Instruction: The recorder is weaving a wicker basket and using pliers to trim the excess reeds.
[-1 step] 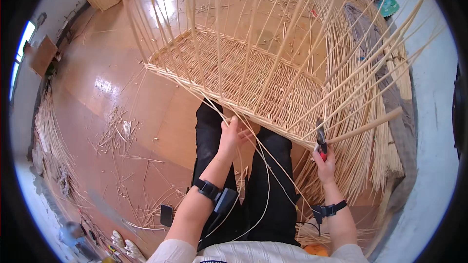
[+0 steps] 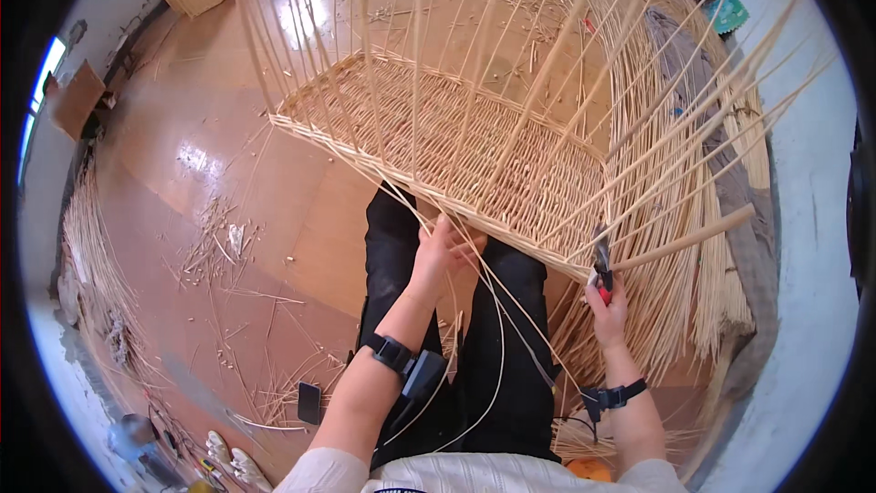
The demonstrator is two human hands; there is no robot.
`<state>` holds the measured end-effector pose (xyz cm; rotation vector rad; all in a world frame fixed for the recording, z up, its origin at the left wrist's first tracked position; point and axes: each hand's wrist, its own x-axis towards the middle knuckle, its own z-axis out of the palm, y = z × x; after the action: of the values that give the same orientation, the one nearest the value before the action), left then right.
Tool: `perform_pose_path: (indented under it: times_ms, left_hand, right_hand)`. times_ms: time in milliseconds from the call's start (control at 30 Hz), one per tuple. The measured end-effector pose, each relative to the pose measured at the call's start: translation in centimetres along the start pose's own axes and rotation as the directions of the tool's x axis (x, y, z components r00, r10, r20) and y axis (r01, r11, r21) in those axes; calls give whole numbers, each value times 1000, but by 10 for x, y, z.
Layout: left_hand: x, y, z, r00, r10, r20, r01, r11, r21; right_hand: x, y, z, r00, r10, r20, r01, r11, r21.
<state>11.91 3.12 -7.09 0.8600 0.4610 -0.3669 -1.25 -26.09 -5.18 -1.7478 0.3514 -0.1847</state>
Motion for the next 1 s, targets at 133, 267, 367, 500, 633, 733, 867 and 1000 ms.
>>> perform_pose_path:
  times_ms: [133, 267, 367, 500, 633, 733, 867, 1000]
  left_hand:
    - [11, -3, -13, 990, -81, 113, 81, 997, 5]
    - [4, 2, -19, 992, -70, 108, 65, 997, 45]
    - [-3, 6, -29, 990, -61, 124, 57, 998, 41]
    - [-11, 4, -41, 988, -86, 130, 73, 992, 104]
    - [-16, 6, -42, 986, -110, 128, 96, 989, 111]
    - [-18, 9, -47, 985, -119, 126, 107, 989, 98]
    - [-21, 13, -49, 986, -111, 122, 104, 992, 65]
    - [-19, 11, -55, 972, -140, 187, 130, 989, 64]
  right_hand:
    - [-34, 10, 16, 942, -218, -254, 171, 966, -192]
    - [-42, -38, 20, 991, -18, 131, 60, 942, -329]
    - [-8, -97, 69, 864, 258, 433, -122, 941, -317]
    - [47, -106, 112, 701, 429, 569, -220, 890, -399]
    - [82, -105, 130, 570, 541, 618, -216, 825, -523]
    - [87, -107, 139, 609, 483, 628, -249, 869, -428]
    - [92, -106, 142, 593, 519, 615, -171, 828, -533]
    - [93, -107, 153, 595, 485, 641, -162, 854, -495]
